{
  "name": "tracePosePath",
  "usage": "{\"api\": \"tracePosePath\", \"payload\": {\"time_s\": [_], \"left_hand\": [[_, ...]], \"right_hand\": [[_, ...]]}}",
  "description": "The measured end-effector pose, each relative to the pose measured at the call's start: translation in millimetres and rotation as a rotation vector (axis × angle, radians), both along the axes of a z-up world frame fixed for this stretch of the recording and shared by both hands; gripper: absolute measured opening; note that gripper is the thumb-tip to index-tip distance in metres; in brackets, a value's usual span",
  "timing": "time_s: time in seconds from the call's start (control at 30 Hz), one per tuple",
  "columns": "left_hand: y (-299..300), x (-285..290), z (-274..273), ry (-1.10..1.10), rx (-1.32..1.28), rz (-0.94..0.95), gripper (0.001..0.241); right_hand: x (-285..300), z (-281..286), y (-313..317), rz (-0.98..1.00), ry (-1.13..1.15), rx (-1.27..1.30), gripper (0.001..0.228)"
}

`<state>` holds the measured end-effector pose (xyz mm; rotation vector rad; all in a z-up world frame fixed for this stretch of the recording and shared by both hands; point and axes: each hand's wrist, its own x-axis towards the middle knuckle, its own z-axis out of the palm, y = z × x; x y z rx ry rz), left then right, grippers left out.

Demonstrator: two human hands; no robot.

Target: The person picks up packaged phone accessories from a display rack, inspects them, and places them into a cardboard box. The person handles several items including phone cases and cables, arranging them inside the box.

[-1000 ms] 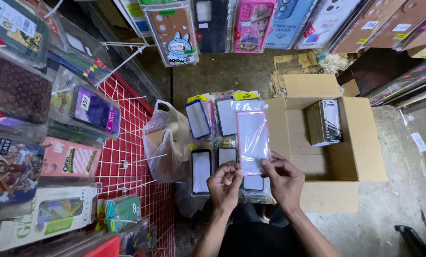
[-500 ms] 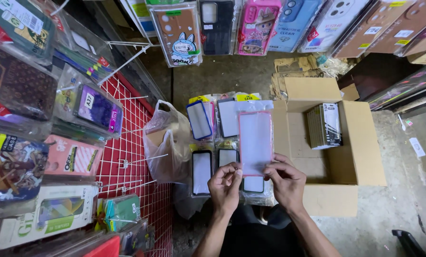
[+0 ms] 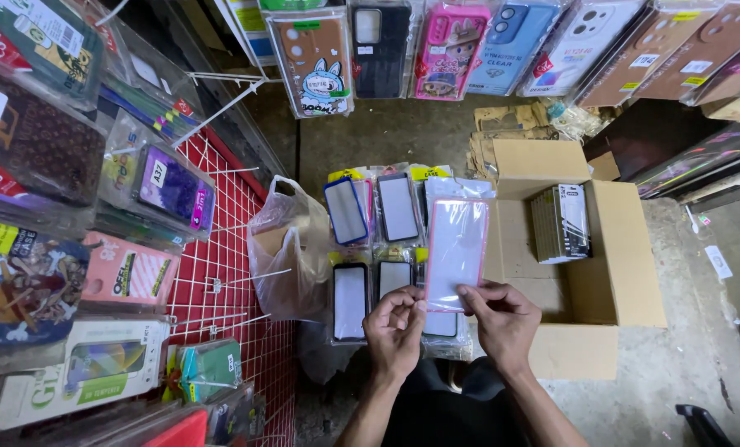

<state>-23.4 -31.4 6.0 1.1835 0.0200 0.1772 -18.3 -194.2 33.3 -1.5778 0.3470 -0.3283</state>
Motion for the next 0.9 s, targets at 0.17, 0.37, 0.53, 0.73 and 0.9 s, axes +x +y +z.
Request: {"api": "tracePosePath", "payload": {"time_s": [0.17,0.37,0.53,0.73,0.9], "left_hand": [[-0.3,-2.3,-7.4,0.02,0.011,0.014,0.01],[2.6,-2.7,-14.3,0.011,-0.093,-0.053,0.008],[0.8,14.0,58.9,0.172,-0.145,-0.137,0.028],[-15.0,15.9,24.1,0.256,0.066,-0.141,0.025],[-21.1,14.3,26.3,0.179,0.138,-0.101,0.024]], "right_hand": [[0.0,7.6,2.3,-0.004,-0.07,-0.078,0.016],[1.8,10.7,3.4,0.02,-0.078,0.079,0.033],[0.1,2.1,3.6,0.037,-0.136,0.042,0.034],[-1.8,-4.4,3.3,0.004,-0.025,0.066,0.034],[-2.7,14.2,8.8,0.164,-0.001,0.027,0.06]]}}
